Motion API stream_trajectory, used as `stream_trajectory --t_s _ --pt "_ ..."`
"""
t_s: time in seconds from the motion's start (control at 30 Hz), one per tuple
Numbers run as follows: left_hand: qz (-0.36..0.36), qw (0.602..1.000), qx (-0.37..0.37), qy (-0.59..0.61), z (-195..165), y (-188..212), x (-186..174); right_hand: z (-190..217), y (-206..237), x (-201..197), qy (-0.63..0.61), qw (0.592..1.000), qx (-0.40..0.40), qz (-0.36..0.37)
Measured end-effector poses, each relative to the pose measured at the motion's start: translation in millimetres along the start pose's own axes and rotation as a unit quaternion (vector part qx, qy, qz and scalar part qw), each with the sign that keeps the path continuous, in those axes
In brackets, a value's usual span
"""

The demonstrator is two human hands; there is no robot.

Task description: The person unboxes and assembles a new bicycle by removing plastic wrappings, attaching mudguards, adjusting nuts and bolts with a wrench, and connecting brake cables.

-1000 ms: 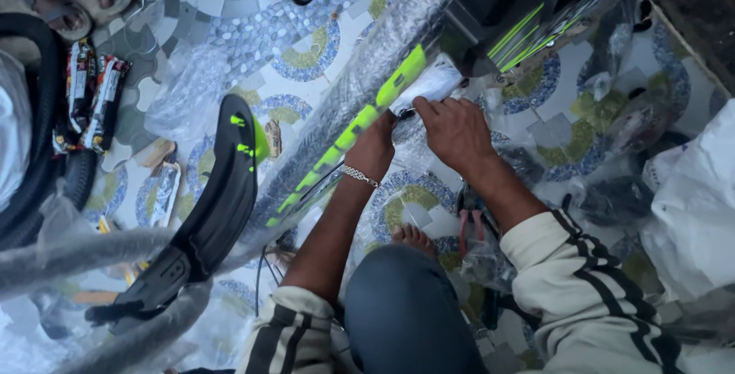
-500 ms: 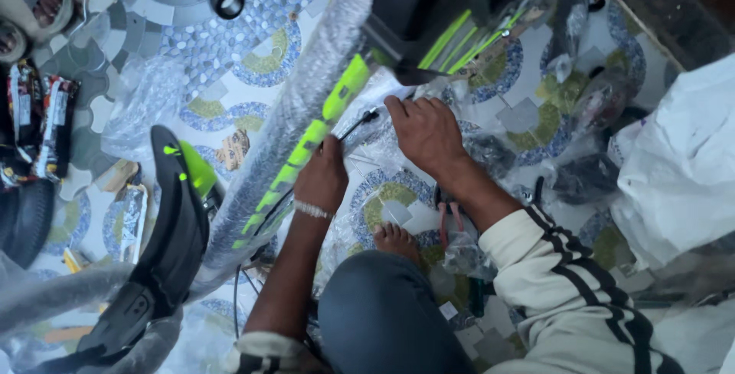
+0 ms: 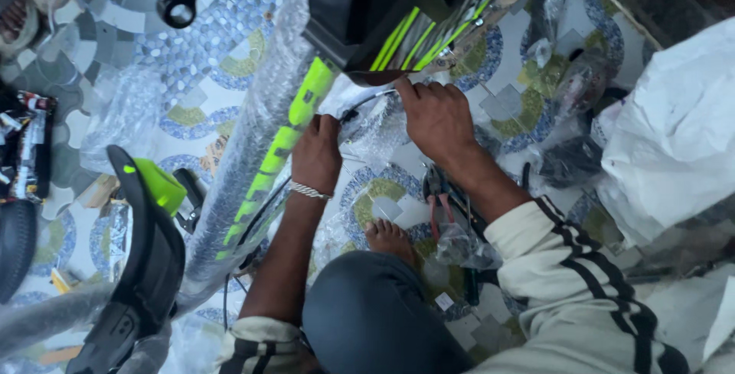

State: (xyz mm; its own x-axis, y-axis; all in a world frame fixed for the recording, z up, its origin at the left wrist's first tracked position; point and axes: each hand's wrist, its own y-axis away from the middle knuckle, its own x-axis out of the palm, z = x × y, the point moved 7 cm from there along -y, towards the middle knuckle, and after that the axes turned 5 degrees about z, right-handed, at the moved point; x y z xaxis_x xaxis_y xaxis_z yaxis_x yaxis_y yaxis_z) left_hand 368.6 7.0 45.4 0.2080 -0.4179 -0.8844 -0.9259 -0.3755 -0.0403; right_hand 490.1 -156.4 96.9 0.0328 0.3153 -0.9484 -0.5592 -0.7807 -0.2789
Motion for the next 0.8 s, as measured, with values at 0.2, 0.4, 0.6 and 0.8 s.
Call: stream_trajectory --t_s 0.2,0.4,0.6,0.8 --pt "0.000 0.999 -0.047 -0.010 13 40 -24 -35 27 19 -0.249 0.951 0.148 -0.107" --pt "-0.066 0.997 -0.041 0.026 24 61 -31 -27 36 105 -0.855 0.399 0.281 -0.179" --pt "-0.052 0.997 -0.043 0.037 32 55 -20 -3 16 116 -0.779 0.515 0.285 -0.217" --pt "-0.015 0.999 -0.024 0.032 25 24 10 -49 30 131 -0.781 0.456 0.322 -0.280"
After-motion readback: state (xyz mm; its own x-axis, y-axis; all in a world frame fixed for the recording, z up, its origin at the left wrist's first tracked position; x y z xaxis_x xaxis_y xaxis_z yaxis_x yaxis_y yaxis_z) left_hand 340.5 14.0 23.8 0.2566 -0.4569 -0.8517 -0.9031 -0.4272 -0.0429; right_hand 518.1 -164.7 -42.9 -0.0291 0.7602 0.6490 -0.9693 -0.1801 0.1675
